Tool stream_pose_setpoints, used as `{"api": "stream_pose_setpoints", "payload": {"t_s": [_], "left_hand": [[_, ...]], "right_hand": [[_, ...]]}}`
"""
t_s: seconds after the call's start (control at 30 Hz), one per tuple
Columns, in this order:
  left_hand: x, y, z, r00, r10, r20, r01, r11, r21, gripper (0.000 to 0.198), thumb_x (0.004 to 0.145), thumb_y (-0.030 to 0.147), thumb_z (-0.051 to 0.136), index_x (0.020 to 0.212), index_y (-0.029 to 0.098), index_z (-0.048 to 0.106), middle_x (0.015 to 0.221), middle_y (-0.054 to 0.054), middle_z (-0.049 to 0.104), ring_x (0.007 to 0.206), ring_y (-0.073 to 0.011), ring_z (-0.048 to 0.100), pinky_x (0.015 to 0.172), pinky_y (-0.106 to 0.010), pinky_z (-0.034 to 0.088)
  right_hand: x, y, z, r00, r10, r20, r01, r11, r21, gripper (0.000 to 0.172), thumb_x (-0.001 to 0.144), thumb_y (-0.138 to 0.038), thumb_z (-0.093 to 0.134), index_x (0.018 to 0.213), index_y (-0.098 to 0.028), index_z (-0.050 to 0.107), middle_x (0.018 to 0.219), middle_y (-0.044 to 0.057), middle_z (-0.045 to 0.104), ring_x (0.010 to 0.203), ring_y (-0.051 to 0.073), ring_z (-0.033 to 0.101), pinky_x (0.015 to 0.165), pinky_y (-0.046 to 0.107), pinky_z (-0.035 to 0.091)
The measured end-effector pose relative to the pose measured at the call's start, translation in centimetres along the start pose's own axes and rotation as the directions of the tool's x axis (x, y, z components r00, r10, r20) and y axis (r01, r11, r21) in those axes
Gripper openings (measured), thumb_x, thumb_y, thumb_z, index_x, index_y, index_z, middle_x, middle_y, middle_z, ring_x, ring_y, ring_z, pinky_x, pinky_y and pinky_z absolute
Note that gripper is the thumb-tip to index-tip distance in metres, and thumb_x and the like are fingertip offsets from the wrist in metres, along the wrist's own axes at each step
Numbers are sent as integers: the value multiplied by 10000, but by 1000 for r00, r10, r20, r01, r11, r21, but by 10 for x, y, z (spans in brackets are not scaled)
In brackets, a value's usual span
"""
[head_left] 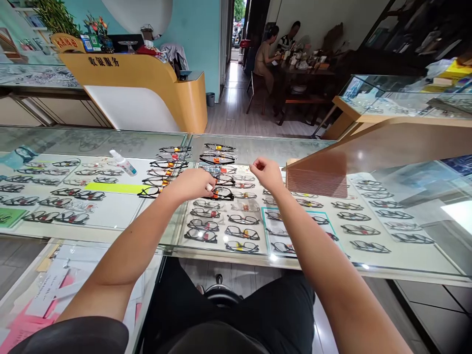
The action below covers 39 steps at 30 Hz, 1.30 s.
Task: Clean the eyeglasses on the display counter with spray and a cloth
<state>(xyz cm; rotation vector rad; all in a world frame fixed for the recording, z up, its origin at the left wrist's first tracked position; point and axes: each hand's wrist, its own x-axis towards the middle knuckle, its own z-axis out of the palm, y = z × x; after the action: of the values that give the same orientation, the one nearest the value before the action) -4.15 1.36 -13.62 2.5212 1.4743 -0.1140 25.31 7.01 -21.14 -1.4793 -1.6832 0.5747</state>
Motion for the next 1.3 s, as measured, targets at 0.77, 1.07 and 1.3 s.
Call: {"api": "stream_pose_setpoints", "payload": {"t_s": [0.77,1.07,1.3], "left_hand": [[22,-9,16,968,-97,-232,98,995,-5,252,994,373,670,1049,294,903,1146,-99,856,1106,-324,760,864,-373,514],[8,-7,-6,864,-232,-447,-121,766,-632,326,847,547,817,901,226,848,1047,-75,828,952,-253,721,827,-345,508],[4,16,-4,886,-330,-327,-193,379,-905,468,726,641,921,859,226,750,672,34,555,563,-110,420,537,-266,322]], "right_hand": [[-3,-8,-3,999,15,34,-18,996,90,79,758,-278,664,700,-229,647,677,0,637,684,177,540,707,348,437],[-6,-28,-21,999,-20,-25,25,965,260,95,701,-302,663,663,-231,612,654,-19,570,680,157,482,667,336,392],[-31,-74,-20,977,-105,187,-31,795,606,162,773,-358,775,752,-233,675,677,-29,587,665,145,489,672,324,406]]}}
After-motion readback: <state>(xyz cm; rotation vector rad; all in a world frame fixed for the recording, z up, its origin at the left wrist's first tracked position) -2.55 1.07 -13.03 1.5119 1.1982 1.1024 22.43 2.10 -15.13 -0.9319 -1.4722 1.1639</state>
